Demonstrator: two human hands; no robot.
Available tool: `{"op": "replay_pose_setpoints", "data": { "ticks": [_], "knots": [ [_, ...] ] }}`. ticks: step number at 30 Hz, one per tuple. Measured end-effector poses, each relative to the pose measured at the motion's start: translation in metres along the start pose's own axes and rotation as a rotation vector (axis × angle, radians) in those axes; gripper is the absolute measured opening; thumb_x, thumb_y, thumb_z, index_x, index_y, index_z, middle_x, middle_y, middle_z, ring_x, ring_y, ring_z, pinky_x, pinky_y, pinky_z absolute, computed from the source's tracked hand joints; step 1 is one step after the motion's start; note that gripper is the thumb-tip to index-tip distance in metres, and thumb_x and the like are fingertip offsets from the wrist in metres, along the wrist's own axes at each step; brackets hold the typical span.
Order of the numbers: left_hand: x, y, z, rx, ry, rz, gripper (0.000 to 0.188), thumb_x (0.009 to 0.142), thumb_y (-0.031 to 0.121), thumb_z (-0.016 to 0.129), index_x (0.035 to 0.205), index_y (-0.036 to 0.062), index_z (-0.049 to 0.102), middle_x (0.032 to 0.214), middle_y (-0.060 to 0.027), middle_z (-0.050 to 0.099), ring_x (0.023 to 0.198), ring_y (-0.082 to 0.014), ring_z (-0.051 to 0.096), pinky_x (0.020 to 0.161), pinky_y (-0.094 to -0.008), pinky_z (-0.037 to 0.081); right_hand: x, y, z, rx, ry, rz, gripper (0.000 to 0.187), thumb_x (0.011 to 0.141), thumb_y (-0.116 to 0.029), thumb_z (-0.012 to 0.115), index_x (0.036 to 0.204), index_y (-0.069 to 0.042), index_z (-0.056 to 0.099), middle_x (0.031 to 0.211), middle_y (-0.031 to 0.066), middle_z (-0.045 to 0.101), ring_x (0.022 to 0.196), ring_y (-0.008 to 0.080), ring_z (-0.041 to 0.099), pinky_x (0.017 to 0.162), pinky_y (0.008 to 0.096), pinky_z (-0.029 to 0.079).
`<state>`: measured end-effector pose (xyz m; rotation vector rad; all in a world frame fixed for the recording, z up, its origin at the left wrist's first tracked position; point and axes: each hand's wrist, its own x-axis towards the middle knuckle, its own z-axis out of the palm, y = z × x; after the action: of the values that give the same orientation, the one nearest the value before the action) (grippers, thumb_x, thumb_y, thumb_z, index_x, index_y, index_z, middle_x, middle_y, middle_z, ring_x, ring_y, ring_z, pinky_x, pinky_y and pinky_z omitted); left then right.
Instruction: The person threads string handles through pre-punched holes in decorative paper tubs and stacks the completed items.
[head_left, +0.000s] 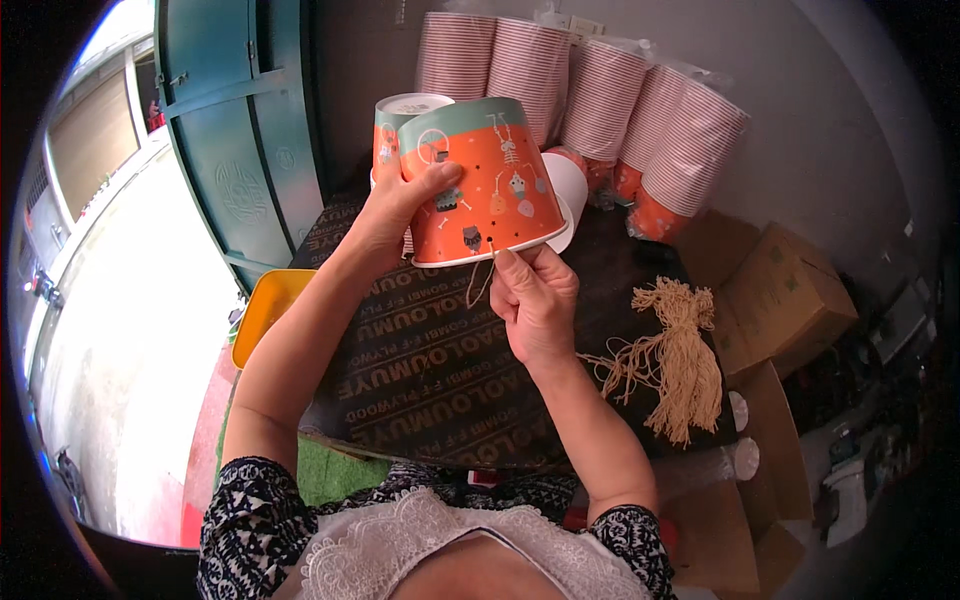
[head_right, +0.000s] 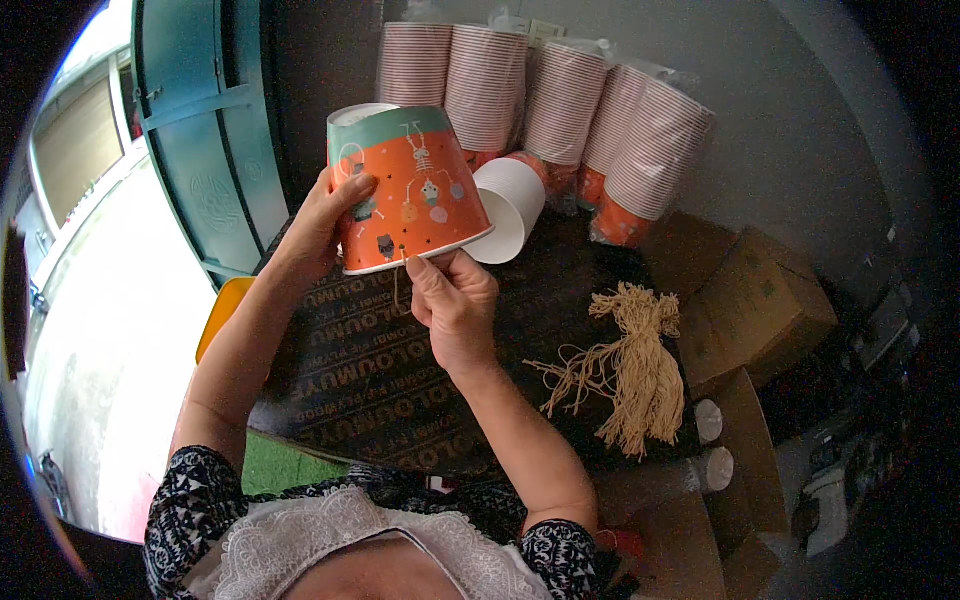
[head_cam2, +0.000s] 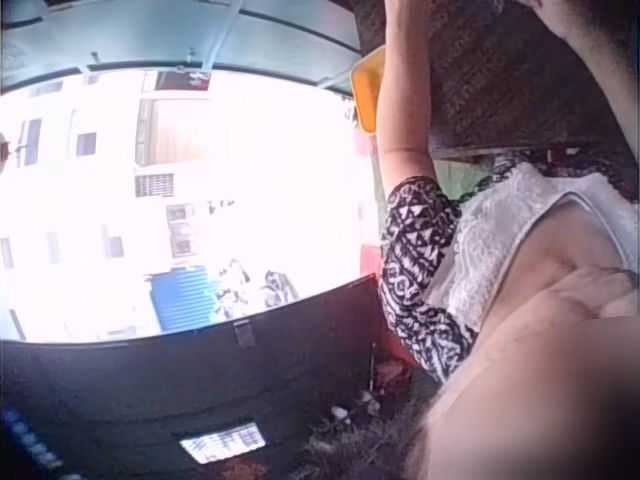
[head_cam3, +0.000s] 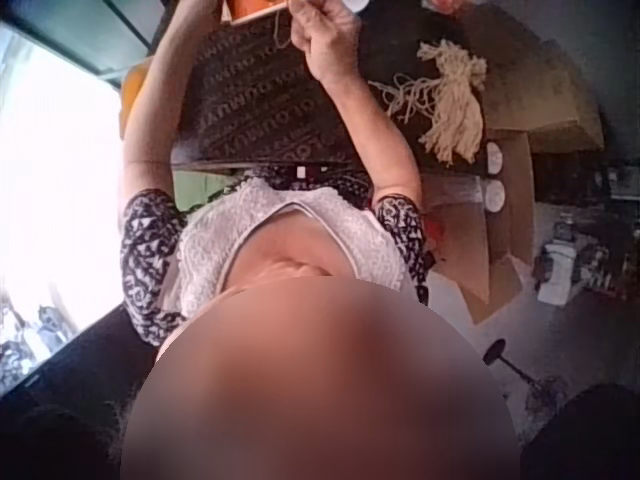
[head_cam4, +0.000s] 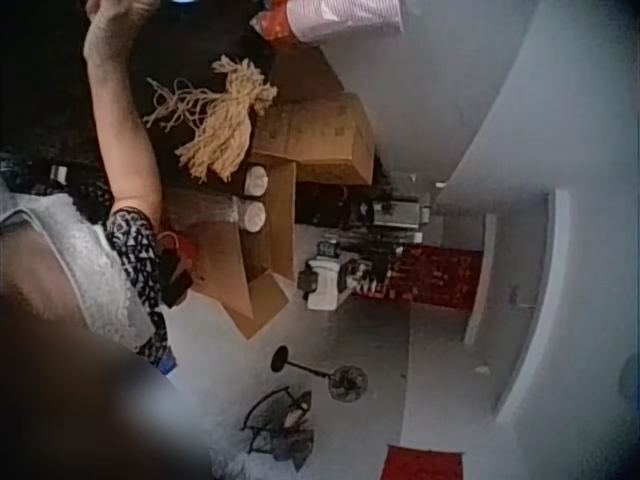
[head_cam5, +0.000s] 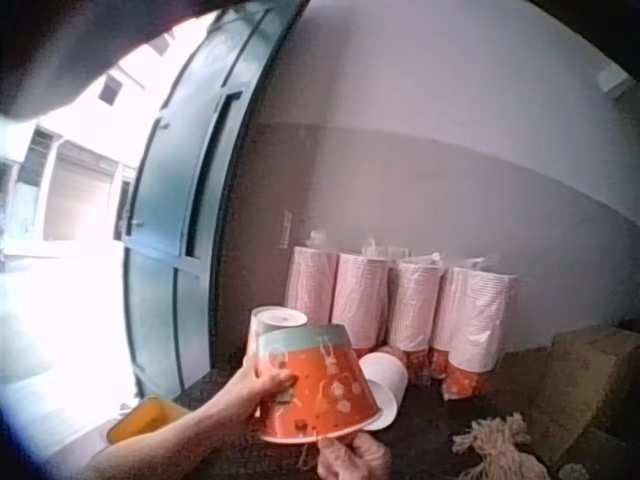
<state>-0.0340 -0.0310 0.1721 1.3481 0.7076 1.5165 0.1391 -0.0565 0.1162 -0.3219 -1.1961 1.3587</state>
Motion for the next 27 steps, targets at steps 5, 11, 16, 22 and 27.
{"op": "replay_pose_setpoints", "data": {
  "ticks": [5, 11, 16, 22, 27],
  "knots": [
    [0.001, -0.002, -0.002, 0.105, 0.053, 0.102, 0.073, 0.081, 0.041, 0.070, 0.127, -0.0030, 0.034, 0.112, -0.0145, 0.054, 0.101, -0.0186, 0.060, 0.085, -0.0339, 0.053, -0.003, 0.008, 0.009, -0.004, 0.092, -0.074, 0.017, 0.089, -0.015, 0.065, 0.077, -0.006, 0.056, 0.059, -0.0049, 0.044, 0.046, 0.0033, 0.034, 0.040, 0.0203, 0.025],
    [0.002, -0.003, 0.002, 0.160, 0.203, 0.175, 0.078, 0.074, 0.023, 0.078, 0.129, -0.0012, 0.029, 0.110, -0.0157, 0.054, 0.097, -0.0212, 0.061, 0.081, -0.0339, 0.055, -0.002, 0.018, 0.002, -0.737, 0.209, -0.607, 0.020, 0.084, 0.000, 0.066, 0.072, -0.002, 0.049, 0.067, -0.0032, 0.045, 0.056, 0.0051, 0.039, 0.050, 0.0212, 0.032],
    [0.007, 0.001, -0.007, 0.127, 0.195, 0.127, 0.069, 0.077, 0.032, 0.075, 0.122, -0.0049, 0.038, 0.105, -0.0142, 0.057, 0.094, -0.0195, 0.062, 0.079, -0.0318, 0.055, -0.011, 0.012, -0.007, -0.753, 0.093, -0.668, 0.014, 0.082, 0.002, 0.063, 0.075, -0.003, 0.052, 0.070, 0.0007, 0.046, 0.054, 0.0071, 0.041, 0.048, 0.0237, 0.035],
    [0.005, 0.004, -0.022, -0.142, 0.008, -0.054, 0.064, 0.085, 0.039, 0.065, 0.128, -0.0011, 0.040, 0.112, -0.0153, 0.059, 0.100, -0.0232, 0.063, 0.088, -0.0376, 0.054, 0.008, 0.027, -0.060, -0.622, 0.400, -0.332, 0.011, 0.092, -0.009, 0.055, 0.084, -0.002, 0.057, 0.069, -0.0045, 0.048, 0.060, 0.0027, 0.042, 0.052, 0.0198, 0.034],
    [-0.004, 0.012, -0.009, -0.234, 0.074, -0.151, 0.062, 0.085, 0.040, 0.064, 0.127, -0.0008, 0.041, 0.111, -0.0175, 0.060, 0.096, -0.0235, 0.065, 0.082, -0.0391, 0.056, 0.014, 0.053, -0.107, -0.766, 0.195, -0.177, 0.015, 0.090, -0.012, 0.060, 0.103, -0.004, 0.059, 0.100, 0.0031, 0.056, 0.078, 0.0107, 0.052, 0.071, 0.0255, 0.044]
  ]
}}
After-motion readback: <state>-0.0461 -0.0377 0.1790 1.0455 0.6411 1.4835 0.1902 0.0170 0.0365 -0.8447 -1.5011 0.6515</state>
